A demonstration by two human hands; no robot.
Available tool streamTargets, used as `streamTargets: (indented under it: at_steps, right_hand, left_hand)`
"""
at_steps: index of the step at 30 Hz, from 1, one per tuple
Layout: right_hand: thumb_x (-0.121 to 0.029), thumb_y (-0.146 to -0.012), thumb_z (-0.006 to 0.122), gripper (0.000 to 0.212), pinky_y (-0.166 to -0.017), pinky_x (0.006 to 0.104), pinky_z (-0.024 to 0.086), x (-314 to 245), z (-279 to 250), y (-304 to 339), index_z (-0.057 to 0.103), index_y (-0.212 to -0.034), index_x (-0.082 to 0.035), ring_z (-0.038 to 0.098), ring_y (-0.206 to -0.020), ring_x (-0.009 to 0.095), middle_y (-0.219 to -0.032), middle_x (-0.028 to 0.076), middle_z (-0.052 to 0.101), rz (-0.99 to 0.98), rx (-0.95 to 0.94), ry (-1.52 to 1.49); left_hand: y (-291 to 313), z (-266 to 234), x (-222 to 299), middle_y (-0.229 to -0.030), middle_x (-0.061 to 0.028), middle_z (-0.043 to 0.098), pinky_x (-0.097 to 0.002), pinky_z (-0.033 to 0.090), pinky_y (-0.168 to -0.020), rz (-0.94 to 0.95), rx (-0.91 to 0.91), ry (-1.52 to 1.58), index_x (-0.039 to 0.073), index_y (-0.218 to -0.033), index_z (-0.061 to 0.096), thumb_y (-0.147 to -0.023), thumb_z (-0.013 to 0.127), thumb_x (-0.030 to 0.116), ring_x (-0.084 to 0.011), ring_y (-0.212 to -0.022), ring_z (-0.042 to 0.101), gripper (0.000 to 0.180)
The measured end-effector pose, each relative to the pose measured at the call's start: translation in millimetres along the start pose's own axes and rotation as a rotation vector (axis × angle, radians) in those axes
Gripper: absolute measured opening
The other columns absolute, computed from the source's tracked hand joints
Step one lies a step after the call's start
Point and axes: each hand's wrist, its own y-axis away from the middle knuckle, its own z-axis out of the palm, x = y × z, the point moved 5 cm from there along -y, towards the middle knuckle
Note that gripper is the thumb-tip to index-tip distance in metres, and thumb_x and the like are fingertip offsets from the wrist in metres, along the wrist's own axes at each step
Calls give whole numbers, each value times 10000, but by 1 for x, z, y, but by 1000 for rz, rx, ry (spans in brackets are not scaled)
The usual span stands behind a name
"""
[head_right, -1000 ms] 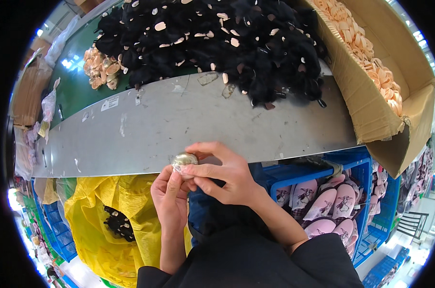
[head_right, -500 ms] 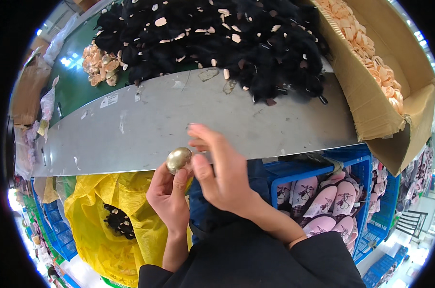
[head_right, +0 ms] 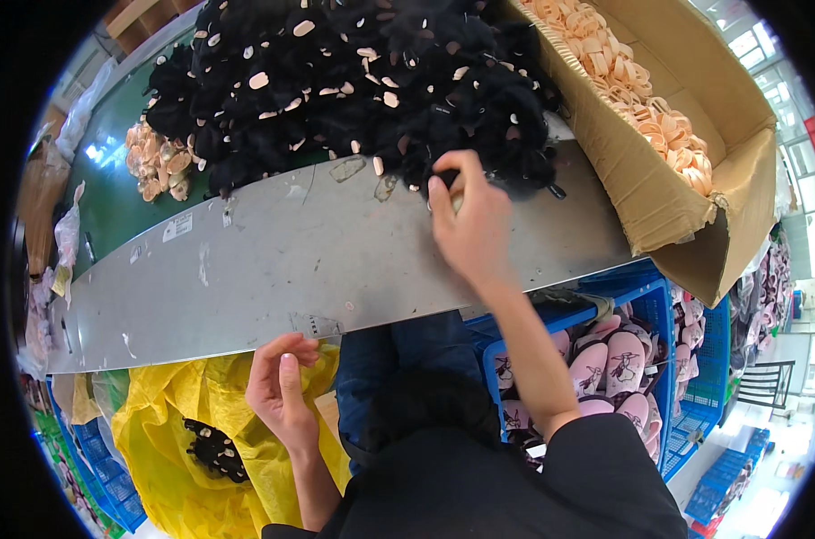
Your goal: The person repeatedly picks up black fuzzy hair scrunchies and beige plastic hair clips from a table and a cardboard box. They attach the clips to the scrunchies by hand and place the finished items into a yellow bag. The process is repetitive and continuous throughout the clip.
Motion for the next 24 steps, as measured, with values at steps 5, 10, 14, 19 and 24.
streamTargets:
  at_steps: [5,10,14,19,24]
  right_hand:
    - [-267,-865,688,230,-651,481,488,29,11,-12,632,-984,-78,645,-744,372,-798,143,663,-160,-131,472]
    - [-186,-824,695,178,-657,403,488,-27,4,20,648,-865,-19,634,-756,350,-807,150,647,-214,-373,89]
    - [-152,-836,684,182,-614,359,493,-71,13,58,642,-892,15,639,-641,255,-742,142,619,37,-912,-414]
    - [-265,-950,597,265,-645,262,445,-74,21,77,680,-955,-13,547,-734,61,-749,-9,584,260,-831,-857]
    - [-210,-863,754,231,-627,248,409,-86,24,89,657,-937,-14,483,-697,60,-735,8,518,-61,-584,-625]
  left_hand:
    - [0,-7,-2,-932,-107,691,-270,495,-799,4,-62,-7,-52,-1096,643,-970,540,45,-144,-853,629,189]
    - [-4,1,17,-1067,-138,685,-343,496,-898,292,-156,-342,-41,-1172,626,-864,671,54,-251,-1003,629,326]
    - [-15,23,33,-1213,-128,641,-435,434,-990,471,-263,-514,12,-1176,645,-683,776,42,-334,-1148,562,512]
    - [-11,6,12,-997,-125,655,-312,483,-847,199,-188,-196,8,-908,600,-645,759,-5,-247,-867,619,308]
    - [1,-1,-2,-1180,-105,656,-313,495,-949,-274,-80,392,-50,-1294,568,-796,751,15,-187,-1058,638,534]
